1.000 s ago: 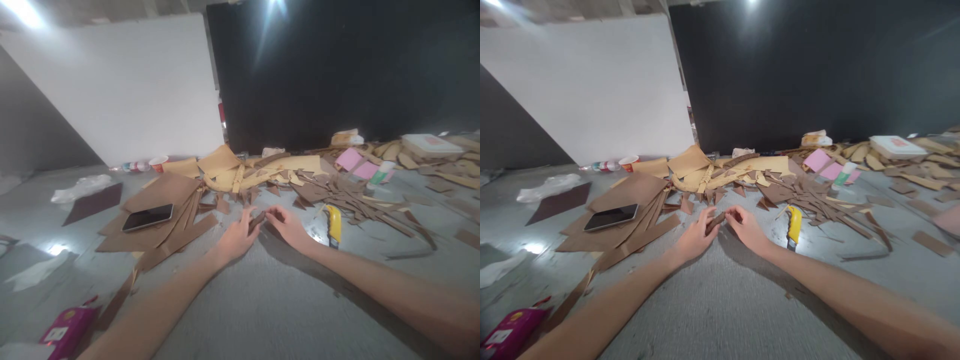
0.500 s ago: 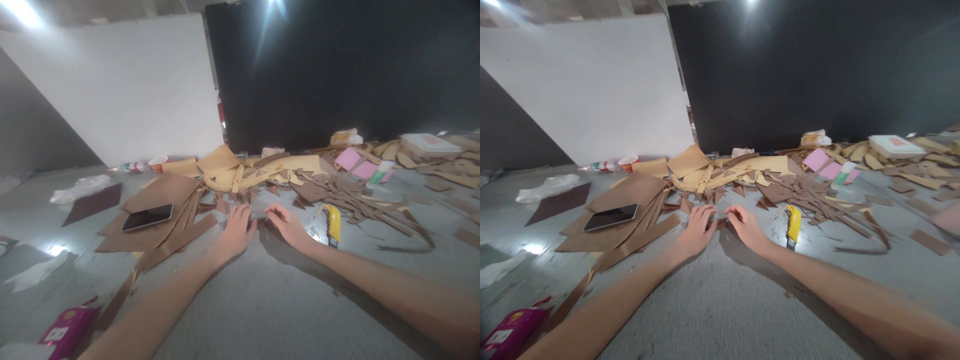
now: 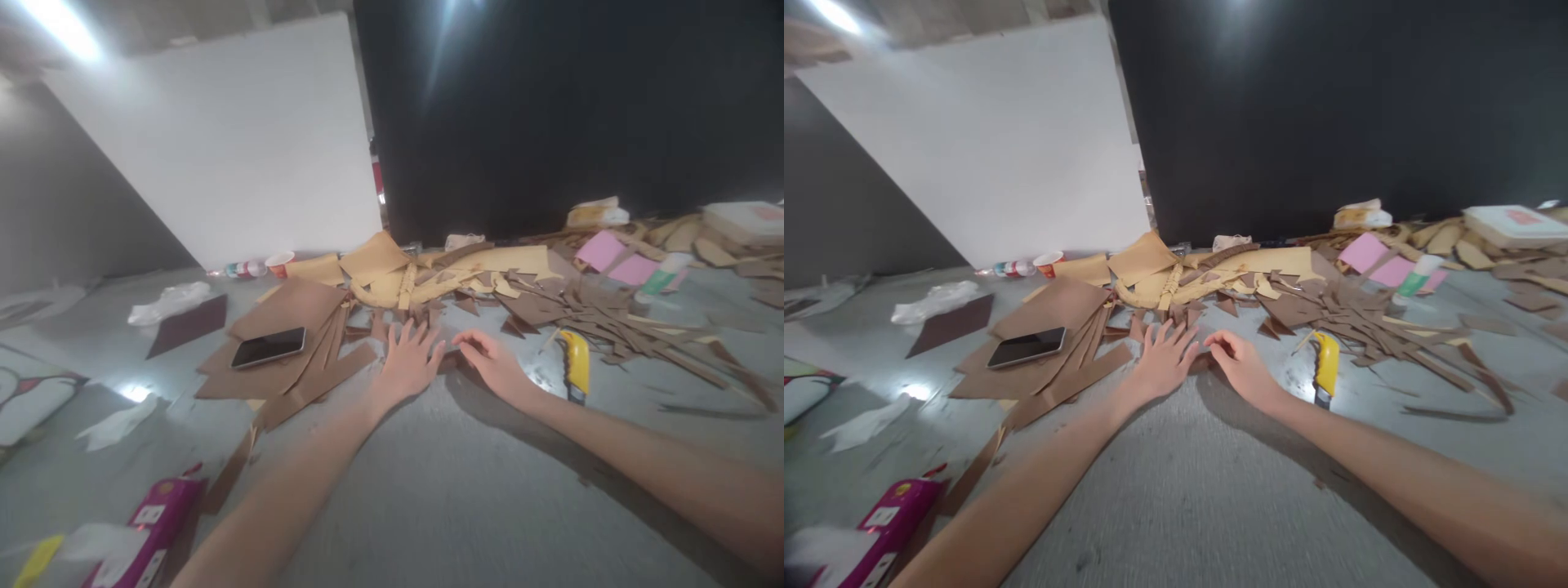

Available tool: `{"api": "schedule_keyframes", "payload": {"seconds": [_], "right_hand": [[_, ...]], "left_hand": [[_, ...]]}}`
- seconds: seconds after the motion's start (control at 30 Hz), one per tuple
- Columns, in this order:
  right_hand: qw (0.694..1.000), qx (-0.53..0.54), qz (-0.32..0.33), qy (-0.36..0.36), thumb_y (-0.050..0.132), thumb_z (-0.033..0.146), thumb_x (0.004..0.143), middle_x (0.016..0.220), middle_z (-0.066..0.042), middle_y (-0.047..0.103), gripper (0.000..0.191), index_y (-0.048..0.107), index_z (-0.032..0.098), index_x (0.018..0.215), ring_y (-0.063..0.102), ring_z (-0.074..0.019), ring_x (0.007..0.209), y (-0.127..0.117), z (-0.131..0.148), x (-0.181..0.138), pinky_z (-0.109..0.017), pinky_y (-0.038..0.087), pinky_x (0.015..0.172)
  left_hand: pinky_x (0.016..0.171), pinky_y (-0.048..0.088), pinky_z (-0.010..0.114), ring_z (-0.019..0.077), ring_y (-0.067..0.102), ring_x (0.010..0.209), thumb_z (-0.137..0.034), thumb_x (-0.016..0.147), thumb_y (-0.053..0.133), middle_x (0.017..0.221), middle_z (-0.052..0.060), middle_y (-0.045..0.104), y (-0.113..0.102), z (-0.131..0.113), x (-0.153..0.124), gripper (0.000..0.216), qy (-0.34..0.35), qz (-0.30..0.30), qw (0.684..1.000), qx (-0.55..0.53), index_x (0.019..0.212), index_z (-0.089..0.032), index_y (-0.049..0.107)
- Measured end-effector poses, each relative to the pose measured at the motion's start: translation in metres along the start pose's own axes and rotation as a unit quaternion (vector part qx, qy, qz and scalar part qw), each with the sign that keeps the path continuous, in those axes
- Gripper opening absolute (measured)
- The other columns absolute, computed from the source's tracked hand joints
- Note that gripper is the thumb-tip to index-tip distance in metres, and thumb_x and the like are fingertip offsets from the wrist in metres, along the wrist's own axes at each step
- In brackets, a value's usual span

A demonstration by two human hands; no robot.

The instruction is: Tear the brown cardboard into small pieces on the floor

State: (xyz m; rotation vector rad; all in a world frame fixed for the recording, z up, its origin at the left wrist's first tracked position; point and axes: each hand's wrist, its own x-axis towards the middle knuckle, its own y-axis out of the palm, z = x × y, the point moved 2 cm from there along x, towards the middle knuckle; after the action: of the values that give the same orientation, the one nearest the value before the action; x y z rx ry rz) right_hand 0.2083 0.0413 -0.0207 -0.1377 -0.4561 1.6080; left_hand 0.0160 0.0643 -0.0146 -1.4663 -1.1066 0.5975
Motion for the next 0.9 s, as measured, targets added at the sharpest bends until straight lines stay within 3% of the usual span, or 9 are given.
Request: {"api": "schedule_keyframes", "payload": {"seconds": [0.17,0.3,0.43,0.53,0.63,0.73,0.9], "right_hand": [[1.000,-0.001,-0.006,0.007,0.053,0.043,0.095,0.072,0.001,0.061,0.027,0.069,0.022,0.099,0.055,-0.0187,0.066,-0.001,0.000,-0.001,-0.031,0.041,0.064],[1.000,0.007,-0.016,0.006,0.053,0.043,0.095,0.076,0.000,0.065,0.028,0.069,0.021,0.101,0.057,-0.0189,0.067,-0.002,-0.003,-0.001,-0.031,0.043,0.064],[0.999,0.007,-0.041,-0.026,0.054,0.044,0.096,0.095,-0.005,0.073,0.029,0.069,0.021,0.103,0.066,-0.0221,0.082,-0.006,-0.004,0.002,-0.034,0.050,0.076],[0.998,0.013,-0.041,-0.052,0.058,0.047,0.097,0.113,-0.009,0.074,0.033,0.068,0.022,0.114,0.068,-0.0241,0.097,-0.006,-0.003,0.004,-0.037,0.053,0.085],[0.998,0.021,0.010,-0.061,0.062,0.050,0.097,0.122,-0.009,0.073,0.039,0.066,0.024,0.126,0.068,-0.0244,0.104,-0.002,0.000,0.004,-0.039,0.055,0.091],[0.995,-0.003,0.054,-0.079,0.061,0.049,0.098,0.112,-0.007,0.076,0.030,0.071,0.024,0.113,0.069,-0.0248,0.105,0.000,0.006,0.002,-0.039,0.053,0.095],[0.997,-0.023,0.030,-0.073,0.066,0.046,0.094,0.098,-0.004,0.076,0.024,0.070,0.024,0.100,0.070,-0.0227,0.094,-0.003,0.013,-0.002,-0.034,0.054,0.085]], "left_hand": [[0.126,0.016,0.071,0.0388,0.033,0.154,-0.044,0.112,0.033,0.158,0.009,0.055,0.005,-0.001,-0.001,0.051,0.012,-0.028,0.999,-0.036,0.156,-0.024,0.051],[0.121,0.032,0.062,0.0351,0.046,0.146,-0.033,0.106,0.051,0.143,0.010,0.067,0.002,0.003,-0.001,0.038,0.021,-0.111,0.987,-0.113,0.141,-0.024,0.064],[0.109,0.050,0.049,0.0272,0.061,0.126,-0.029,0.106,0.056,0.122,0.010,0.075,-0.008,0.005,-0.006,0.026,0.121,-0.196,0.953,-0.197,0.126,-0.023,0.072],[0.096,0.057,0.042,0.0237,0.067,0.108,-0.030,0.108,0.054,0.106,0.009,0.078,-0.010,0.005,-0.012,0.023,0.171,-0.199,0.938,-0.229,0.116,-0.024,0.075],[0.092,0.058,0.040,0.0226,0.067,0.103,-0.031,0.110,0.051,0.102,0.008,0.077,-0.011,0.002,-0.017,0.025,0.197,-0.176,0.936,-0.235,0.114,-0.024,0.075],[0.092,0.058,0.038,0.0219,0.068,0.102,-0.031,0.110,0.051,0.104,0.008,0.076,-0.012,0.000,-0.019,0.024,0.193,-0.166,0.939,-0.232,0.115,-0.023,0.073],[0.092,0.056,0.035,0.0207,0.068,0.101,-0.031,0.109,0.052,0.105,0.007,0.072,-0.014,0.000,-0.020,0.019,0.157,-0.169,0.947,-0.224,0.116,-0.023,0.068]]}}
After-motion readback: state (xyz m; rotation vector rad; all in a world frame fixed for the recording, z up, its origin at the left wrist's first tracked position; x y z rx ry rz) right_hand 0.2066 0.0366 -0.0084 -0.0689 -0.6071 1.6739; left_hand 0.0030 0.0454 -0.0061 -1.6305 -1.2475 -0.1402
